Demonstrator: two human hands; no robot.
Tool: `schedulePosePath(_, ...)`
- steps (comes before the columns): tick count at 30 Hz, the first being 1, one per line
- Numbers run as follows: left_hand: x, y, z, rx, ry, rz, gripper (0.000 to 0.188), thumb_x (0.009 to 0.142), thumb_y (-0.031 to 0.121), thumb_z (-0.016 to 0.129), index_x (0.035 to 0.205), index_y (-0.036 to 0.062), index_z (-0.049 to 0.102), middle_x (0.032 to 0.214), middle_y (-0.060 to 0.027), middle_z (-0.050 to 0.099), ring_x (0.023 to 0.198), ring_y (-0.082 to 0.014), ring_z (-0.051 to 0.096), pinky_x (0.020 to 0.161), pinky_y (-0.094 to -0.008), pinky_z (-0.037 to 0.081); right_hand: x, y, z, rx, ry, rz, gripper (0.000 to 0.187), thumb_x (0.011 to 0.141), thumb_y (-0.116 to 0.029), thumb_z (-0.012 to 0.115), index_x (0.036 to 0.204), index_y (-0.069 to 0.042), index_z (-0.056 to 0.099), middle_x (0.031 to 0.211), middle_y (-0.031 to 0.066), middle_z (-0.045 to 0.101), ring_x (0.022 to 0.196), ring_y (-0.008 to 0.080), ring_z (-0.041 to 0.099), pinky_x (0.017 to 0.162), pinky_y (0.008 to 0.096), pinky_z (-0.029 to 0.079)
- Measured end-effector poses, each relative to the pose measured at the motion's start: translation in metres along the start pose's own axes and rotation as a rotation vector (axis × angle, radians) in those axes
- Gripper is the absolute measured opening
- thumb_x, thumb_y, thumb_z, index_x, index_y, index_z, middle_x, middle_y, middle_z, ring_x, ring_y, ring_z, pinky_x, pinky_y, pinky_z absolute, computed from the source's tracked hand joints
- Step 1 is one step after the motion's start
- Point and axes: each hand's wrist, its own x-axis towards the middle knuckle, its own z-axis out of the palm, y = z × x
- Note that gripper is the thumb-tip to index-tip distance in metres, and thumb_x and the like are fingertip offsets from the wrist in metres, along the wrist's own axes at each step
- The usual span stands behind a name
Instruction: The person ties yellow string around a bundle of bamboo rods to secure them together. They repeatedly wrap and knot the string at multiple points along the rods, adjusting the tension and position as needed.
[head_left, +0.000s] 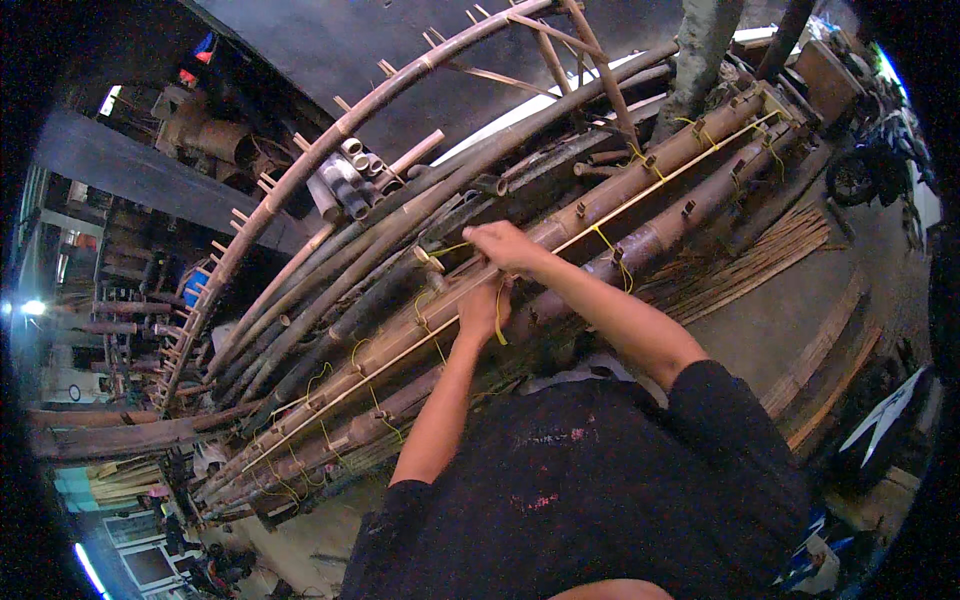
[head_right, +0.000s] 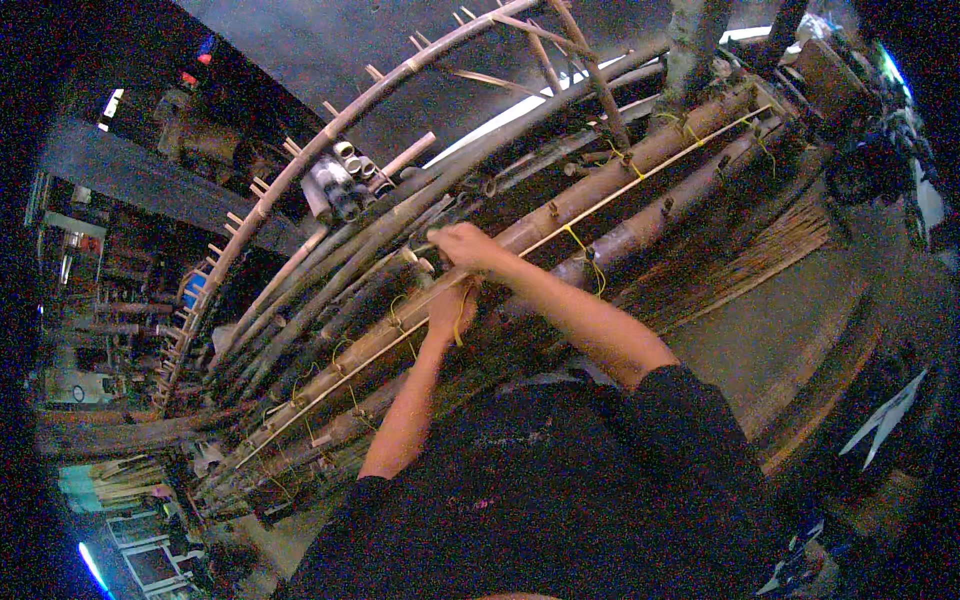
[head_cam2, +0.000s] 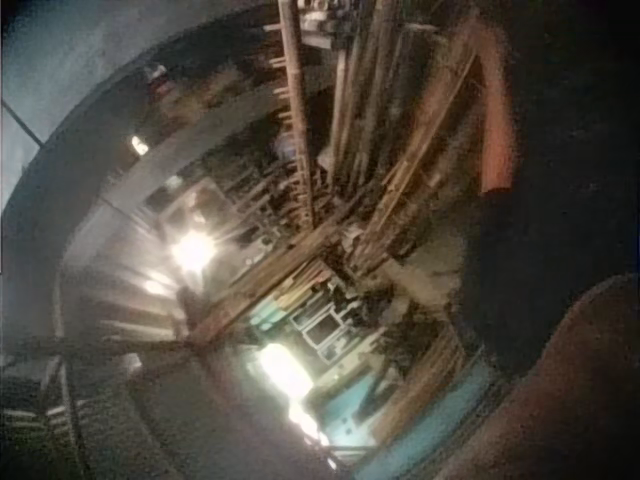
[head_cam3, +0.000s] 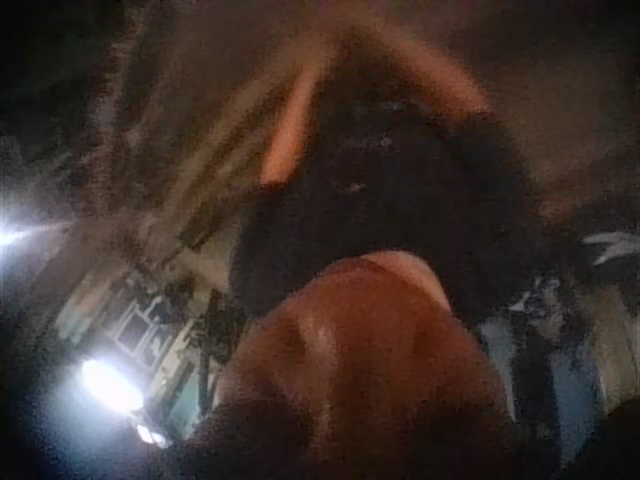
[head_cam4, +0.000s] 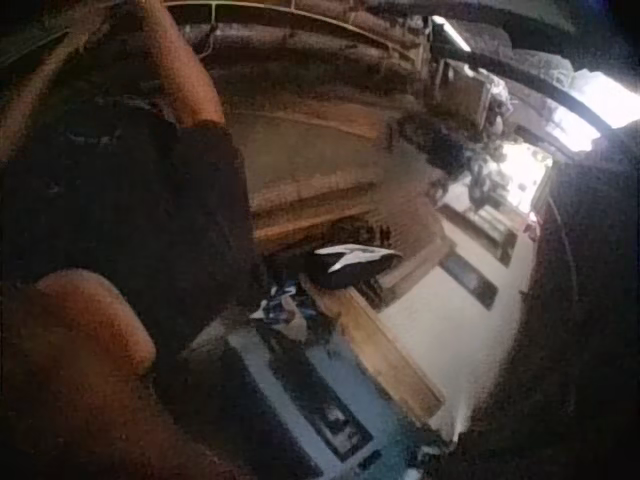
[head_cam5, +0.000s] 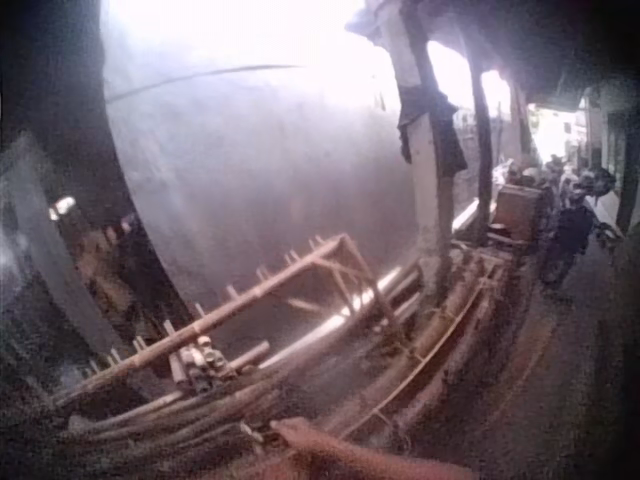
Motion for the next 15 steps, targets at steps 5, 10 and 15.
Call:
schedulePosePath(5,-0.006,-0.018,0.015,-0.358,0.097,0.044,0.031,0.098,0.038,0.05,0.109,0.0149,0.069,0.096,-0.0158,0.069,0.095,-0.0375,0.065,0.079,-0.0453,0.049,-0.115,-0.052,-0.029,0.35,0.075,-0.101,0.036,0.099,-0.026,0.053,0.079,0.003,0.058,0.064,0.0011,0.044,0.067,0.0075,0.042,0.059,0.0303,0.039)
schedulePosePath(10,0.06,0.029,-0.048,-0.698,0.242,-0.04,0.028,0.099,0.023,0.052,0.106,0.0007,0.068,0.086,-0.0148,0.07,0.075,-0.0203,0.063,0.071,-0.034,0.049,-0.178,0.02,-0.035,-0.19,0.193,0.128,0.027,0.088,-0.026,0.063,0.099,-0.002,0.064,0.095,0.0196,0.067,0.09,0.0405,0.064,0.079,0.0472,0.051)
schedulePosePath(15,0.094,-0.049,0.022,-0.225,0.261,-0.063,0.032,0.097,0.027,0.051,0.102,0.0,0.068,0.094,-0.019,0.07,0.084,-0.035,0.067,0.076,-0.0418,0.051,-0.183,-0.006,-0.021,-0.403,0.166,-0.147,0.019,0.088,-0.022,0.065,0.097,-0.005,0.066,0.112,0.0151,0.065,0.097,0.0379,0.062,0.081,0.0458,0.049)
